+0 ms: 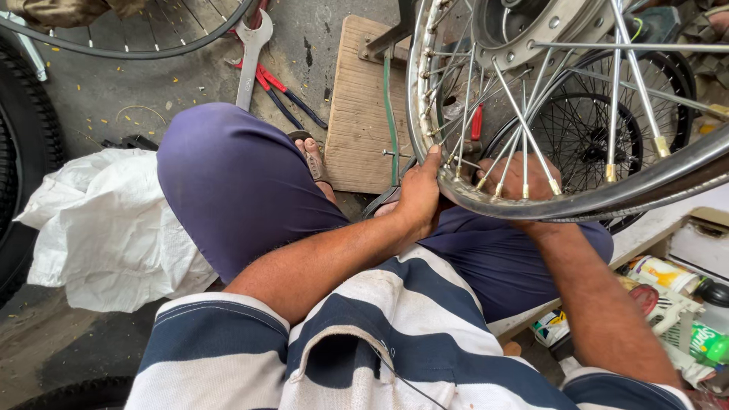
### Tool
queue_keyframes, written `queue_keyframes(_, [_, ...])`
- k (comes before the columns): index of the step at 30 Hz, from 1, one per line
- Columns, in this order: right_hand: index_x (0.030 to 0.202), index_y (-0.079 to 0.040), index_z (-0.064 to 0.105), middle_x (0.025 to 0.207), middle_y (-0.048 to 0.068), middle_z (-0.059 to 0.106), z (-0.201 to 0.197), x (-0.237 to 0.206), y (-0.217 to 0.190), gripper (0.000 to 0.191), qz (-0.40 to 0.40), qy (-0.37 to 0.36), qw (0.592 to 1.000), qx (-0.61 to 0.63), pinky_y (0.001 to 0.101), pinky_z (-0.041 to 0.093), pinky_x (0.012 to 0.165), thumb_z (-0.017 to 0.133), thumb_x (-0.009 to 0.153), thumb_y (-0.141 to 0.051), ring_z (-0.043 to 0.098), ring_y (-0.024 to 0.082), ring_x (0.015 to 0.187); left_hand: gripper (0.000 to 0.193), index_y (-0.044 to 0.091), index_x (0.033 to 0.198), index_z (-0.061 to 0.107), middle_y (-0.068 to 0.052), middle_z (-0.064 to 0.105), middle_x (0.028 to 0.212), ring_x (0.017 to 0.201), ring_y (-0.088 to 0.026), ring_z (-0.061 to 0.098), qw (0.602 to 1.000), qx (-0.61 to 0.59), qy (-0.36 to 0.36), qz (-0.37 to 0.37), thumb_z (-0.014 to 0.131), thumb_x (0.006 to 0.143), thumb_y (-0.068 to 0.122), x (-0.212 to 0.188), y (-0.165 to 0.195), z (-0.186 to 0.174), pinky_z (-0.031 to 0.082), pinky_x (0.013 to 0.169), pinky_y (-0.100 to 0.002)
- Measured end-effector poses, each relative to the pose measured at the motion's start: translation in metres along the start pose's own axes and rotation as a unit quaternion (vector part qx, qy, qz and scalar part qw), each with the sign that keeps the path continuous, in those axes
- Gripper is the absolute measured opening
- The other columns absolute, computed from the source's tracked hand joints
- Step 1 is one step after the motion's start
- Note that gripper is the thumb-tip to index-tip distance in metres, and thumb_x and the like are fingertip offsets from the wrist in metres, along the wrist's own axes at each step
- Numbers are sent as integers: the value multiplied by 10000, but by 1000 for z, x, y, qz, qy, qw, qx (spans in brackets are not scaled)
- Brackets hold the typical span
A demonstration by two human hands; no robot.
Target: The person sits on the ground with a spoked motorcycle wheel resting on their lap and trues it by hand, turning spoke nipples with a small spoke wrench and checking the rim. They rotate the wheel and spin it to check alignment while continuing to tighten spokes.
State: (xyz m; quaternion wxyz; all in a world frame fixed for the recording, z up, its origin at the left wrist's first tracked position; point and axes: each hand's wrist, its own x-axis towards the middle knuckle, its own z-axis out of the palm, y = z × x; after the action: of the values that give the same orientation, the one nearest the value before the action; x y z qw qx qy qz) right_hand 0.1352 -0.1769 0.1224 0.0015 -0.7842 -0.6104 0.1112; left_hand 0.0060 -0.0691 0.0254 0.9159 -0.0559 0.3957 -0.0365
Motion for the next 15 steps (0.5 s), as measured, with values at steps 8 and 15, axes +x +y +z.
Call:
queue_keyframes(8, [1024, -86, 725, 700, 104, 652, -8, 23, -9, 267, 122, -147, 979, 65, 443, 511, 568, 651, 981, -339, 634, 272, 617, 441, -41, 1170, 604, -165, 698, 999, 866, -256, 702, 999, 13, 30, 9, 477, 1063, 367, -3, 1, 1, 584, 848, -422])
queue_keyframes(15, [936, -18, 645, 669, 120, 576, 25, 17, -7, 435, 355, -11, 893, 278, 401, 408, 525, 517, 1130, -386, 553, 229, 564, 334, -31, 1139, 609, -135, 678, 932, 770, -223, 664, 997, 23, 66, 22, 506, 1044, 272, -12, -5, 3, 563, 743, -395])
